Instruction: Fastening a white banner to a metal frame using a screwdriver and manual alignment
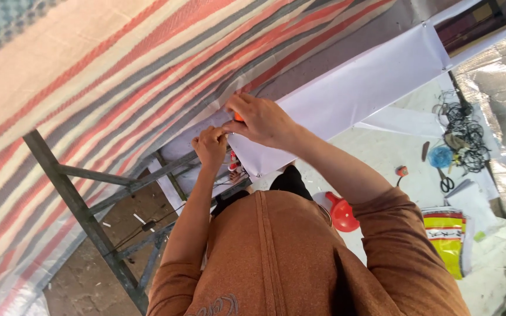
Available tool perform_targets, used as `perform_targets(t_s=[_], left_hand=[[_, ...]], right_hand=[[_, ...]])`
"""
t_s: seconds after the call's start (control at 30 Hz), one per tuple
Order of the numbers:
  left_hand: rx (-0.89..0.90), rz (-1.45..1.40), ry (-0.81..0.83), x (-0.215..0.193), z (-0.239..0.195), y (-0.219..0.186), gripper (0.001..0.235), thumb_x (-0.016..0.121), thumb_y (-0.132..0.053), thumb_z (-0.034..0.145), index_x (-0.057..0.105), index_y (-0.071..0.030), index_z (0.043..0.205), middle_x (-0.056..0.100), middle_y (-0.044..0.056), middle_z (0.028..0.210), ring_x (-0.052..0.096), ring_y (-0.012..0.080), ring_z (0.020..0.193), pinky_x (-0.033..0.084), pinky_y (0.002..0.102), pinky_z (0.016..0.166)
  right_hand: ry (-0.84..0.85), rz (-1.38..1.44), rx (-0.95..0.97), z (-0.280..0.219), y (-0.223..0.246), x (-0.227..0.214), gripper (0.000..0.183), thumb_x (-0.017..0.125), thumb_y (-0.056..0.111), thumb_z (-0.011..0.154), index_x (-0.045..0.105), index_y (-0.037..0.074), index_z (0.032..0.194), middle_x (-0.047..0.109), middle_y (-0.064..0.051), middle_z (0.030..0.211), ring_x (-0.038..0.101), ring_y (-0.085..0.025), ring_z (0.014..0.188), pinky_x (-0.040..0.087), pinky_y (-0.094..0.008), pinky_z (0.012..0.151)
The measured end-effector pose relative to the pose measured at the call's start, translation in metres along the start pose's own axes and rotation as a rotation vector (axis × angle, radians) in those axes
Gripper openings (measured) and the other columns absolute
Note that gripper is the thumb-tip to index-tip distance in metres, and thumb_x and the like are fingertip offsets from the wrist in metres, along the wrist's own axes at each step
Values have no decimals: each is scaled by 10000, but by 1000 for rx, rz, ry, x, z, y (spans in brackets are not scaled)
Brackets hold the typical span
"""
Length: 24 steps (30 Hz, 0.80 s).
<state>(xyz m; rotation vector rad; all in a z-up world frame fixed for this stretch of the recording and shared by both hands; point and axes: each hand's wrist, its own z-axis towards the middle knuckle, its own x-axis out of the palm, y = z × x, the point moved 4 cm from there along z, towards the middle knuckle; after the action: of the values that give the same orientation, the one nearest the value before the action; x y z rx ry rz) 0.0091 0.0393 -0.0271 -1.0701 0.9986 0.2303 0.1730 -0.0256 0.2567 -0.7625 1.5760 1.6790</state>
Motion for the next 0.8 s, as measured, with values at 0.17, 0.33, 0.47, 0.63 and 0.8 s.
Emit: perform_targets(t_s=[0.17, 0.33, 0.47, 0.63, 0.8], left_hand=[[16, 21, 22, -10, 2, -6, 111, 744, -160, 868, 684, -229, 806, 549, -33, 733, 579, 223, 782, 365, 437, 932], [15, -17, -19, -22, 2, -13, 198, 676, -112, 864, 571, -173, 707, 491, -15, 676, 535, 226, 707, 346, 400, 890], [37, 2, -1, -35, 5, -25, 219, 661, -88, 895, 566, -169, 715, 496, 11, 676, 550, 258, 717, 369, 417, 897], [9, -23, 16, -25, 6, -7, 175, 689, -132, 902, 657, -211, 749, 563, 39, 736, 586, 280, 744, 390, 457, 911], [9, -63, 88, -42, 11, -29, 142, 732, -160, 900, 748, -290, 845, 557, -64, 730, 590, 194, 742, 387, 439, 939]], right_hand=[[122, 128, -137, -2, 14, -1, 189, 696, 159, 967, 609, 124, 1132, 625, -150, 967, 710, -413, 810, 604, -475, 704], [-66, -69, -136, 0, 13, -2, 295, 720, 342, 980, 551, 123, 1083, 538, -92, 872, 688, -386, 676, 592, -447, 601], [124, 140, -163, 4, 16, -16, 253, 698, 219, 990, 589, 112, 1190, 605, -152, 935, 705, -403, 757, 604, -491, 689], [1, 28, -27, 1, -8, 5, 404, 720, 453, 954, 536, 113, 1069, 565, -122, 875, 686, -425, 712, 585, -514, 624], [90, 334, -142, 2, 22, -54, 266, 735, 127, 939, 551, 28, 1103, 617, -238, 913, 679, -520, 841, 572, -572, 699]])
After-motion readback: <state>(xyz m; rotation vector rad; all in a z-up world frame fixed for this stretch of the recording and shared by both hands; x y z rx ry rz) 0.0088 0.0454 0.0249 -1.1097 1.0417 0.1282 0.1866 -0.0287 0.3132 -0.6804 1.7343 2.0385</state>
